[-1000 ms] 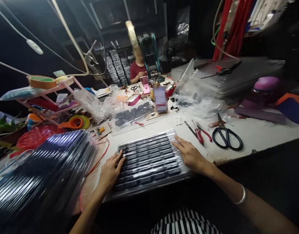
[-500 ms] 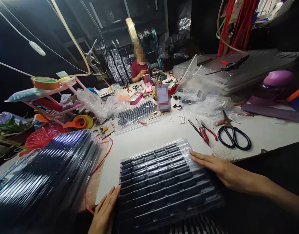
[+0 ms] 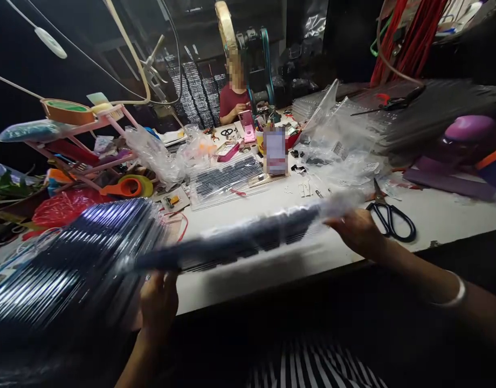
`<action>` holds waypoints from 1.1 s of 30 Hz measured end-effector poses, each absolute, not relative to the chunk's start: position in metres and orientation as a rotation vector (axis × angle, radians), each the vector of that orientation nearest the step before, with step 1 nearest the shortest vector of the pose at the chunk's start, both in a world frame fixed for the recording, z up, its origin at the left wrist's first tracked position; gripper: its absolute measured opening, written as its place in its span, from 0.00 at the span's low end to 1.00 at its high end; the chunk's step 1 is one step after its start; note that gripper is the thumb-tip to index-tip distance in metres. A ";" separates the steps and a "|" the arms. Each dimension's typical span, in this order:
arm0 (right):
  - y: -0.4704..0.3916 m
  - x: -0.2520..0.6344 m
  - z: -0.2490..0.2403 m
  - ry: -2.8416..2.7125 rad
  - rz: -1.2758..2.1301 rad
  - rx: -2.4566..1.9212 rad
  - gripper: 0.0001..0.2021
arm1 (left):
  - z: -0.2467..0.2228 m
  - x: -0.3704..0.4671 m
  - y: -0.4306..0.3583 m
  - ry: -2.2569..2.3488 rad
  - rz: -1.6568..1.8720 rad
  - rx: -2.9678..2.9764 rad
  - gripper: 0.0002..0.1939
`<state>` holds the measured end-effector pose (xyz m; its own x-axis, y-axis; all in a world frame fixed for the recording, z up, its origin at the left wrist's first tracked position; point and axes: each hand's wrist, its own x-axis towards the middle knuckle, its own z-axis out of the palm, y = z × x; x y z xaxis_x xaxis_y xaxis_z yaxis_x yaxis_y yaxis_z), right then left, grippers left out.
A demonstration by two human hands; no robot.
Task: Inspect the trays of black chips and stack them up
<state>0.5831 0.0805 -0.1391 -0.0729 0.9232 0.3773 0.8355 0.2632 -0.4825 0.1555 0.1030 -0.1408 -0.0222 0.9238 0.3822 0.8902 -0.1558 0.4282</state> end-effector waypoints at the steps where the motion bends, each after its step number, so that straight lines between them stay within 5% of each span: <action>1: 0.089 0.575 -0.133 -1.867 0.206 -1.677 0.27 | -0.135 0.160 0.112 2.063 0.925 2.105 0.24; 9: 0.124 0.533 -0.159 -1.928 0.330 -2.163 0.18 | -0.151 0.181 0.151 2.142 0.356 1.979 0.23; 13: 0.108 0.532 -0.176 -1.900 0.273 -2.312 0.24 | -0.160 0.177 0.133 2.151 0.277 1.921 0.24; 22: 0.096 0.532 -0.185 -2.127 -0.297 -1.836 0.20 | -0.168 0.177 0.121 1.954 0.333 2.189 0.25; 27: 0.108 0.511 -0.180 -2.521 -0.067 -1.361 0.24 | -0.173 0.166 0.128 1.721 0.550 2.036 0.25; 33: 0.107 0.518 -0.189 -2.202 -0.051 -1.629 0.25 | -0.176 0.152 0.120 1.638 0.833 1.674 0.24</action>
<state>0.5177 0.1073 -0.1891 -0.2410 0.9106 0.3357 0.9252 0.3200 -0.2039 0.1524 0.1205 -0.1759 0.0203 0.9998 0.0025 0.5910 -0.0140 0.8066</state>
